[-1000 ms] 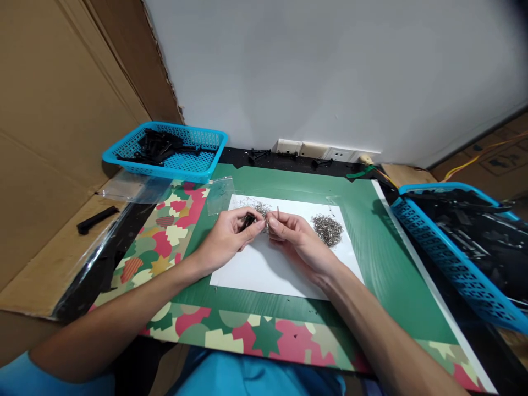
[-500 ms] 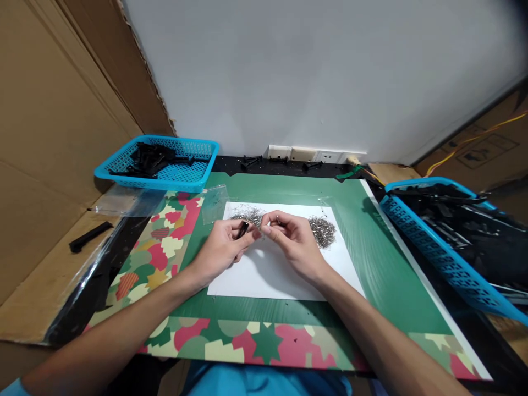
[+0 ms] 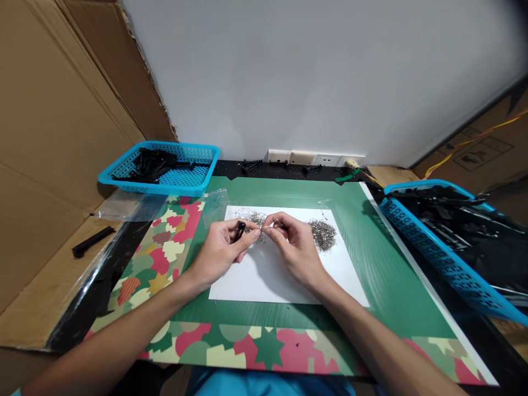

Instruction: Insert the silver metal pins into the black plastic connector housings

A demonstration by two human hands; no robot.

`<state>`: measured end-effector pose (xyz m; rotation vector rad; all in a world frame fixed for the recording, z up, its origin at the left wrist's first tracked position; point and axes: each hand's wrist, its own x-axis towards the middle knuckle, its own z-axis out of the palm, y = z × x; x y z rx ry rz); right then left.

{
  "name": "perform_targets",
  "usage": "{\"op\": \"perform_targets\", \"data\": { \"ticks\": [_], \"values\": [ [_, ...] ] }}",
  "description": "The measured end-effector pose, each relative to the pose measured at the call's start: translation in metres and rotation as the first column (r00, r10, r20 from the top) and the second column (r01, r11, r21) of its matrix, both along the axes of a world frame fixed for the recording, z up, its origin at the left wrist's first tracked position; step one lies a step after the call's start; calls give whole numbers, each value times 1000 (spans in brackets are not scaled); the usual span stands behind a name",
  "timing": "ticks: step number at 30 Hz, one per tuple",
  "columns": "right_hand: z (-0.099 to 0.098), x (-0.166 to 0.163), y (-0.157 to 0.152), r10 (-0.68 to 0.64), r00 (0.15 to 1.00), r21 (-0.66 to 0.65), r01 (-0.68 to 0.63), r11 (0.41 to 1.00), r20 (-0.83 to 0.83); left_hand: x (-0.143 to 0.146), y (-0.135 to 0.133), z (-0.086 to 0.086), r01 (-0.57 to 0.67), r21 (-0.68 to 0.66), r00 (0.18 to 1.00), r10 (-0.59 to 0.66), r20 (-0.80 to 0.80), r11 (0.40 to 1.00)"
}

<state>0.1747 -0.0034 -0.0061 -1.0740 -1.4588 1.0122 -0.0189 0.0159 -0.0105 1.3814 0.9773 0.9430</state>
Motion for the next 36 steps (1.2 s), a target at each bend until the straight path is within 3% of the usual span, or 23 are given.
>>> {"op": "perform_targets", "data": {
  "ticks": [9,16,23,26,31,36],
  "values": [
    [1,0,0,-38,999,-10,39,999,32,-1,0,2,-6,12,1000,6,-12,1000],
    [5,9,2,28,985,55,-38,998,172,-3,-1,2,15,9,993,-14,-120,1000],
    [9,14,5,126,991,-104,-120,987,55,-2,-1,2,-30,45,996,34,-84,999],
    [6,16,7,109,994,-129,-108,986,2,-1,-2,7,-53,9,999,53,13,999],
    [10,18,7,2,1000,-98,-1,995,3,-1,-2,19,-3,-205,933,77,352,979],
    [13,20,9,-53,995,-113,43,993,-87,0,0,19,92,-207,915,0,402,974]
  ]
}}
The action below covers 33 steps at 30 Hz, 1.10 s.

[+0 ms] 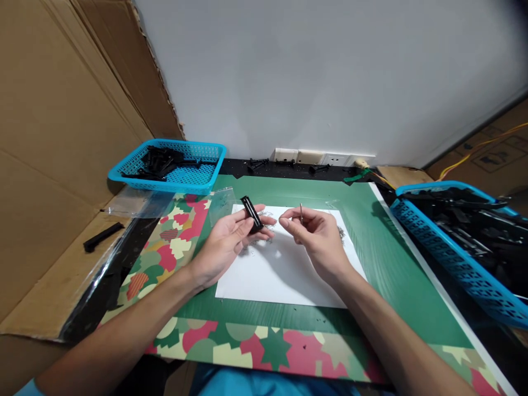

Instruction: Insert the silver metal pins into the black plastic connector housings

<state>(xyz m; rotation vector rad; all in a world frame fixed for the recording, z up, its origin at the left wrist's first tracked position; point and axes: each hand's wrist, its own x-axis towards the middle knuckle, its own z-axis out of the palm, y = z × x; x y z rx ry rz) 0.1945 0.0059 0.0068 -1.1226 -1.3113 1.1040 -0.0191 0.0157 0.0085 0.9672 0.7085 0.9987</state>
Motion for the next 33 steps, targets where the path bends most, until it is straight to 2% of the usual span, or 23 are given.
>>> {"op": "perform_targets", "data": {
  "ticks": [4,7,10,13,15,22,28,33],
  "values": [
    [-4,0,0,-17,995,-26,14,1000,-93,0,-1,-3,11,39,994,-7,-110,999],
    [-3,-3,-5,-33,999,46,33,998,-4,-1,-1,-3,10,29,990,-5,-143,1000],
    [2,-8,-15,-108,979,249,62,966,175,-1,-1,-2,25,27,988,-21,-154,999],
    [5,-13,-24,-216,926,493,38,869,310,-1,-2,-2,38,55,984,-28,-178,998],
    [6,-15,-26,-231,909,562,-4,827,346,-1,-3,-2,46,94,980,-26,-196,995],
    [3,-13,-23,-55,914,484,-161,860,402,0,-10,-4,-9,217,954,73,-291,976],
    [3,-11,-22,-27,923,443,-159,882,385,0,-11,-3,-37,284,942,129,-311,958],
    [1,-7,-19,26,935,426,-185,886,353,0,-13,-3,-11,287,944,104,-313,958]
  ]
}}
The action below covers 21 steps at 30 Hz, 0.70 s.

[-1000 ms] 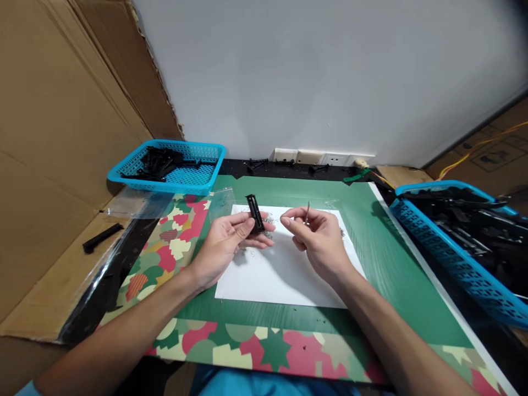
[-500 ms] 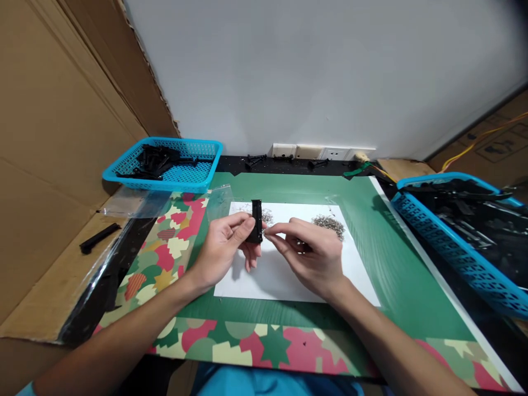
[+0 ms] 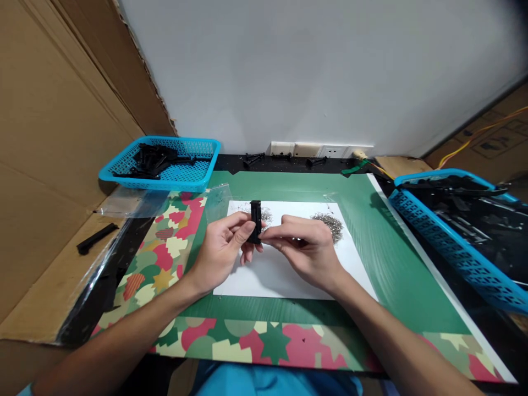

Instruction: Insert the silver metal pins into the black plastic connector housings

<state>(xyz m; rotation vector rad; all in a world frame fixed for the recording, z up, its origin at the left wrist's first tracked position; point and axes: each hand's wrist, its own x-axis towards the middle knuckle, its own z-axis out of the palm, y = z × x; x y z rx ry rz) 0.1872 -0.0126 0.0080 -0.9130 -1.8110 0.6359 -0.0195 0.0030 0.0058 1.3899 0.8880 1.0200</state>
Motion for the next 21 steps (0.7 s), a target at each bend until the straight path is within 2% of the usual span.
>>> {"op": "perform_targets", "data": {
  "ticks": [5,9,11,16,21],
  "values": [
    [-2,6,4,29,999,68,-31,997,32,1,0,0,48,-63,999,-49,-21,997],
    [1,7,3,59,996,75,-63,995,64,2,0,2,77,-105,997,-78,-9,991],
    [2,6,1,46,995,100,-55,993,85,2,1,2,72,-100,997,-73,-7,992],
    [1,7,0,-24,981,262,-28,965,194,3,0,0,46,-63,998,-49,-51,997],
    [0,9,1,-37,955,259,-42,965,293,1,-1,-4,46,-10,990,-47,-135,999]
  ]
}}
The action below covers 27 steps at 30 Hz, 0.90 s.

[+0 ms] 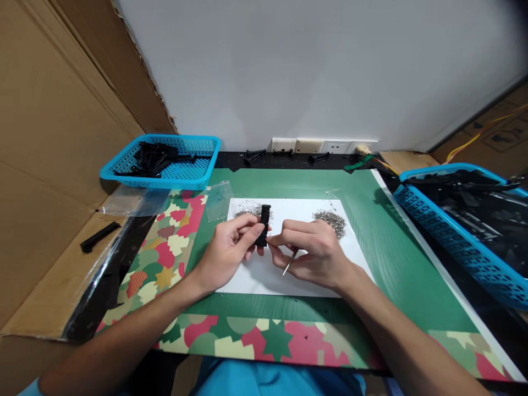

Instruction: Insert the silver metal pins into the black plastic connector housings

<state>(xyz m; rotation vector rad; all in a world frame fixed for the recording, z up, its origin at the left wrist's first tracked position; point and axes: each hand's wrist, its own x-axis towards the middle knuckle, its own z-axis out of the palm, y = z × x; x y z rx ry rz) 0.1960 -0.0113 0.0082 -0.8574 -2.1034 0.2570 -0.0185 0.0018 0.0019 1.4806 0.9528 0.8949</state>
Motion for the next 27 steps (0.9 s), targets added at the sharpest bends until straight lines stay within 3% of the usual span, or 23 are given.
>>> {"op": "perform_targets", "data": {
  "ticks": [6,11,27],
  "values": [
    [5,-3,-1,103,985,-118,-119,986,-135,-1,0,-1,24,22,1000,-24,1,999],
    [4,-4,-1,107,966,-146,-144,979,-234,-1,2,6,133,-46,987,-128,100,990],
    [8,6,0,215,971,-165,-231,959,-108,-2,4,4,191,-159,976,-170,135,969]
  ]
}}
